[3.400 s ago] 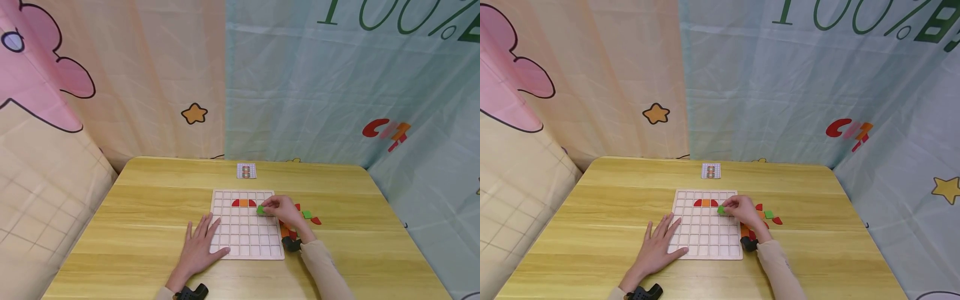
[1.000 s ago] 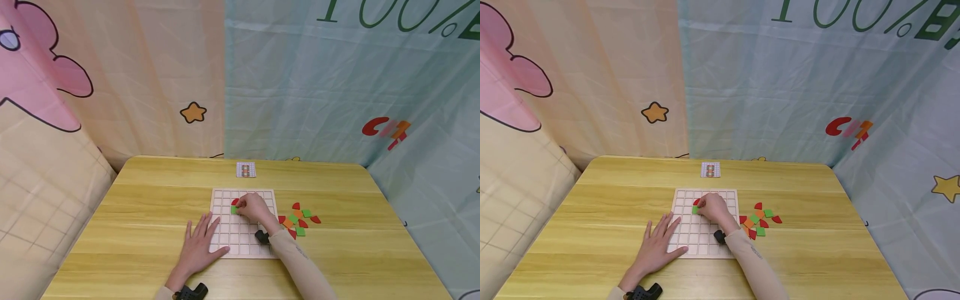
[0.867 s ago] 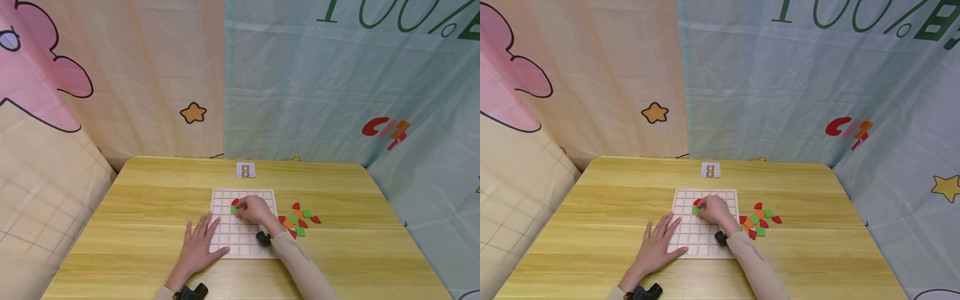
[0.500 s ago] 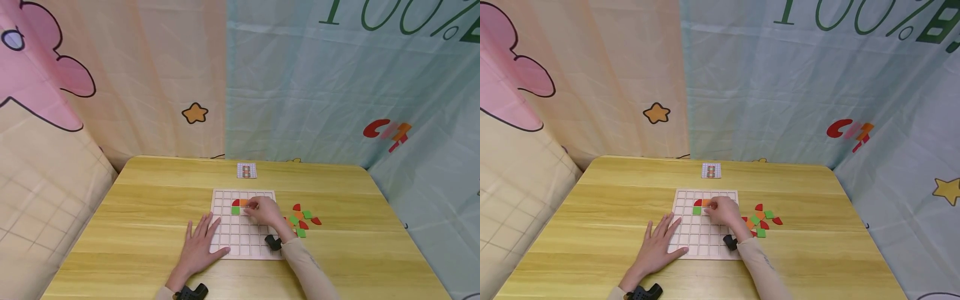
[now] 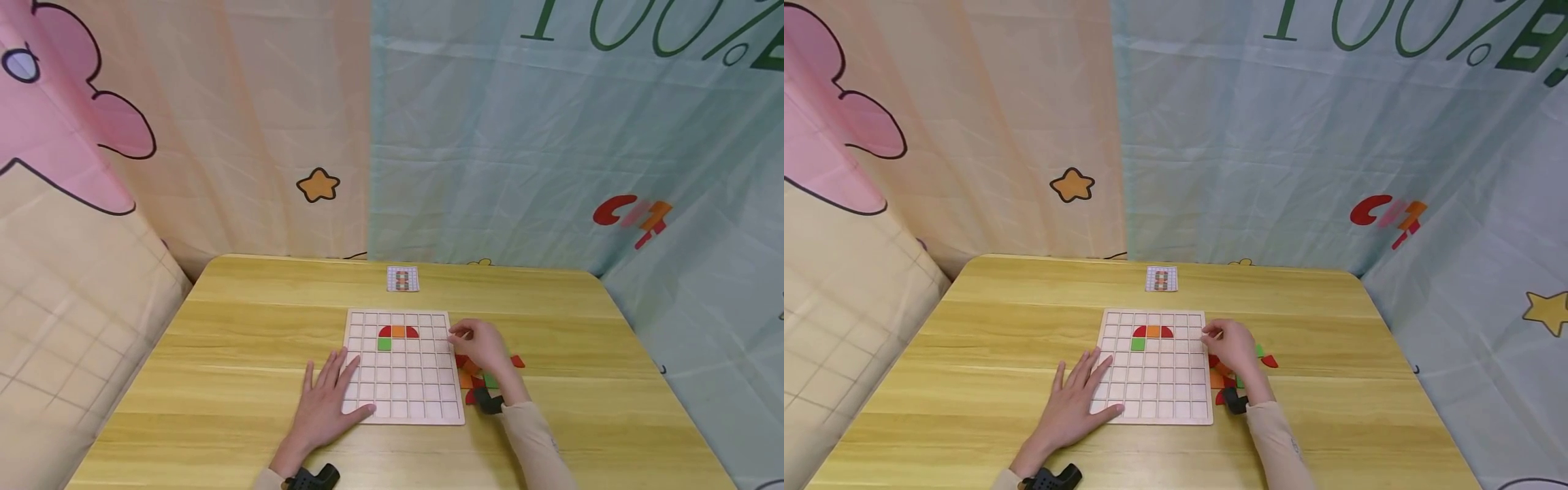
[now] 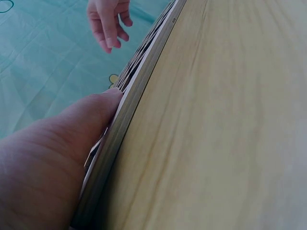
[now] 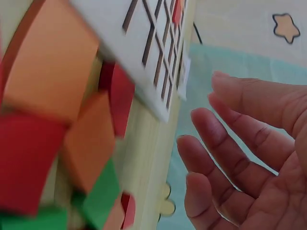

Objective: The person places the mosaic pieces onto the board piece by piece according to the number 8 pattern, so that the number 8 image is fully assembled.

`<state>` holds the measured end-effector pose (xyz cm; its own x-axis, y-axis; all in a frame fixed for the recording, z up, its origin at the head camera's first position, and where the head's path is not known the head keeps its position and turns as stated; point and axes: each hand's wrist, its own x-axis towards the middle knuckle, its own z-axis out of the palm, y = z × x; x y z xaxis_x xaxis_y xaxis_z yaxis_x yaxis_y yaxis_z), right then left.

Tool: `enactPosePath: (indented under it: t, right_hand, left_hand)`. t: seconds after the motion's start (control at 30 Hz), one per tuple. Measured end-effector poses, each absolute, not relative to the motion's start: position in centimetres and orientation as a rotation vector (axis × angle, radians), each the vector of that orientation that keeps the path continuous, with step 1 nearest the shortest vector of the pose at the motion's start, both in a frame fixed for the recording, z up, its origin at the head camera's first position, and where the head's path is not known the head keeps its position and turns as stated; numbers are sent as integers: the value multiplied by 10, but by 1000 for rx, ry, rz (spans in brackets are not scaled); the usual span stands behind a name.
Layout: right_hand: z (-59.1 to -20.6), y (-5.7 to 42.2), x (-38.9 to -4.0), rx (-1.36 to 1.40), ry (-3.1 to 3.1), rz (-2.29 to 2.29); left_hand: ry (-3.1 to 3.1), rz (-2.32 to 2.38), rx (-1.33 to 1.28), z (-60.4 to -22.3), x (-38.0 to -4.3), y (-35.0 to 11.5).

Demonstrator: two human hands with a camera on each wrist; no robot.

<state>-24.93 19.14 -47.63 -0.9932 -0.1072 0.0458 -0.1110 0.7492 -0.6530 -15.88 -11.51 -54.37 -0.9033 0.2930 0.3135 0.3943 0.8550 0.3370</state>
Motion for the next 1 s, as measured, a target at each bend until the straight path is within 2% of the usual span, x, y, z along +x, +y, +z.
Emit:
enactPosePath:
  t: [0.43, 1.0]
  right_hand:
    - [-473, 254, -247, 217, -2992, 1091]
    - [-484, 289, -239, 413, -3065, 1035]
  left_hand:
    - [-2738, -601, -528, -546, -158, -115]
    - [-2785, -570, -519, -548, -160, -116]
